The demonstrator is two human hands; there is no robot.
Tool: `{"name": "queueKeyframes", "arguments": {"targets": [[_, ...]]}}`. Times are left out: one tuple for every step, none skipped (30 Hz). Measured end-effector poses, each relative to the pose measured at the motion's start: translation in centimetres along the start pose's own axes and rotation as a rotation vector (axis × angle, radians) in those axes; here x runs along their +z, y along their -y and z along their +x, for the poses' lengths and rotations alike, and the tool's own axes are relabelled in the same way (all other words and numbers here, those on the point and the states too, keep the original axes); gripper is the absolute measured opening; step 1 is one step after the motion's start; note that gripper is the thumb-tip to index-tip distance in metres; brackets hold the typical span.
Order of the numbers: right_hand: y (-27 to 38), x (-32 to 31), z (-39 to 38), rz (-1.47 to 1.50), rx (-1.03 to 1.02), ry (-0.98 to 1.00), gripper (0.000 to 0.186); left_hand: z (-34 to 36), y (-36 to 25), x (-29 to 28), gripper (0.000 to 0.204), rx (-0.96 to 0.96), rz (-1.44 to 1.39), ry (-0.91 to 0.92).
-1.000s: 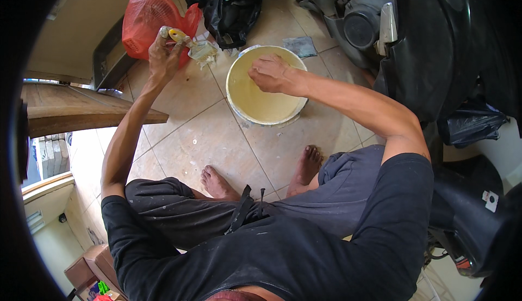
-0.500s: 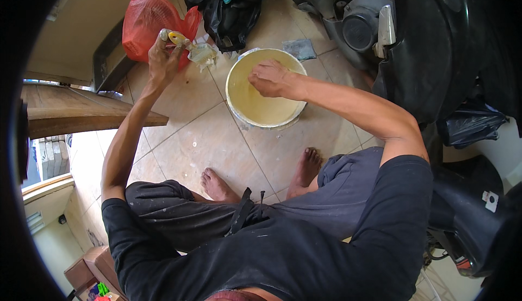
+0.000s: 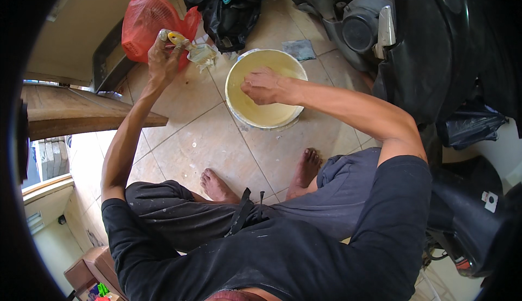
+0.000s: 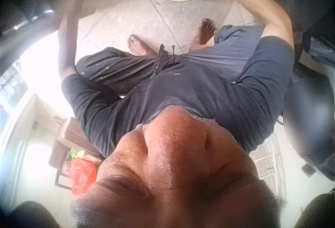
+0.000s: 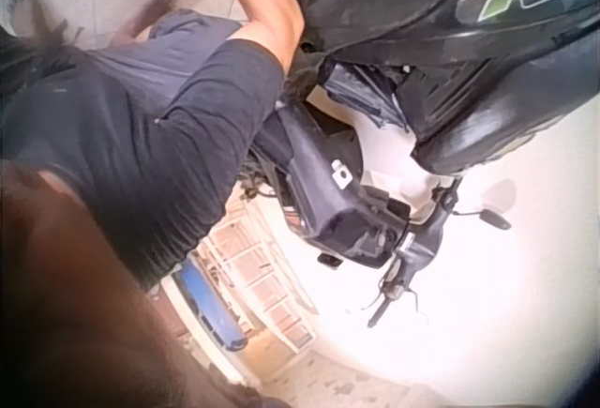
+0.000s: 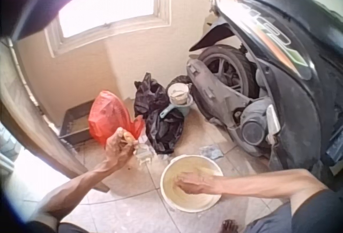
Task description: The person stirs a yellow liquid in a bucket using a stick, then adds water from a bottle and continues stirring. A paintbrush is briefly handled but not used for painting.
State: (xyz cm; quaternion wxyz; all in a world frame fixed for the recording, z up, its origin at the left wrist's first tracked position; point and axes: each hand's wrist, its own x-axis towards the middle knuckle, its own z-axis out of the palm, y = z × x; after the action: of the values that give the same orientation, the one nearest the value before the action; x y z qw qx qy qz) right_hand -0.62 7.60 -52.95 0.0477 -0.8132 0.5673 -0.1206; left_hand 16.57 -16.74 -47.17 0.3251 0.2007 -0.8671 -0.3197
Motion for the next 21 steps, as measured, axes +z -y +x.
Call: {"name": "queueKeyframes", "arguments": {"targets": [[-0.6,0.4,0.1,-0.033,-0.044,-0.142,0.012,0.0,0.2,0.0,0.024,0.013,-0.004,0.000],[-1.1,0.7,-0.1,-0.066,-0.087,-0.285,0.011,0.1,0.5,0.2,0.023,0.028,-0.009,0.001],[-1.5,0.9,-0.7,-0.127,-0.028,-0.182,0.011,0.1,0.6,0.3,0.023,0.042,-0.015,0.002],[-1.6,0.5,-0.8,-0.182,0.023,-0.081,0.010,-0.1,0.7,0.1,0.024,0.024,-0.013,0.005],[-1.6,0.0,-0.9,-0.238,0.074,0.020,0.010,-0.2,0.7,-0.1,0.024,0.006,-0.012,0.008],[-1.4,-0.3,-1.2,-0.228,0.073,0.050,0.010,-0.4,0.6,-0.2,0.024,-0.011,-0.012,0.012],[-1.0,-0.7,-1.6,-0.220,0.076,0.082,0.009,-0.4,0.5,-0.2,0.024,-0.002,-0.001,0.003],[-0.7,-1.0,-1.8,-0.212,0.078,0.113,0.009,-0.4,0.3,-0.2,0.024,0.006,0.010,-0.006],[-0.4,-1.2,-1.7,-0.168,0.085,0.221,0.008,-0.4,0.3,-0.3,0.024,0.014,0.022,-0.015],[0.0,-1.7,-1.4,-0.123,0.095,0.329,0.009,-0.4,0.2,-0.3,0.024,0.011,0.019,-0.010],[0.3,-2.0,-1.2,-0.078,0.104,0.438,0.009,-0.3,0.2,-0.3,0.024,0.006,0.017,-0.005],[0.6,-1.9,-1.1,-0.037,0.088,0.443,0.010,-0.3,0.3,-0.3,0.024,0.002,0.015,-0.001],[0.9,-1.9,-1.0,0.004,0.074,0.449,0.010,-0.2,0.4,-0.2,0.024,0.002,0.010,0.002],[1.1,-1.9,-0.8,0.044,0.059,0.454,0.011,-0.2,0.6,-0.1,0.024,0.001,0.006,0.004],[1.1,-1.9,-0.5,0.049,0.065,0.419,0.011,-0.2,0.8,-0.1,0.024,0.000,0.002,0.006],[1.2,-2.3,-0.2,0.054,0.073,0.386,0.012,-0.2,0.7,-0.1,0.024,0.001,-0.002,0.001],[1.1,-2.5,0.0,0.059,0.081,0.352,0.012,-0.2,0.6,0.0,0.024,0.001,-0.006,-0.003],[0.7,-2.2,0.0,0.032,0.048,0.196,0.012,-0.3,0.5,0.0,0.024,0.001,-0.010,-0.008],[0.2,-1.6,-0.1,0.004,0.014,0.040,0.012,-0.3,0.4,-0.1,0.024,-0.014,-0.002,-0.005],[-0.5,-1.0,-0.3,-0.028,-0.015,-0.115,0.011,-0.2,0.3,0.1,0.024,-0.024,0.000,0.000],[-1.5,-0.6,-0.6,-0.081,-0.016,-0.126,0.011,-0.1,0.3,0.2,0.024,-0.035,0.002,0.006]]}}
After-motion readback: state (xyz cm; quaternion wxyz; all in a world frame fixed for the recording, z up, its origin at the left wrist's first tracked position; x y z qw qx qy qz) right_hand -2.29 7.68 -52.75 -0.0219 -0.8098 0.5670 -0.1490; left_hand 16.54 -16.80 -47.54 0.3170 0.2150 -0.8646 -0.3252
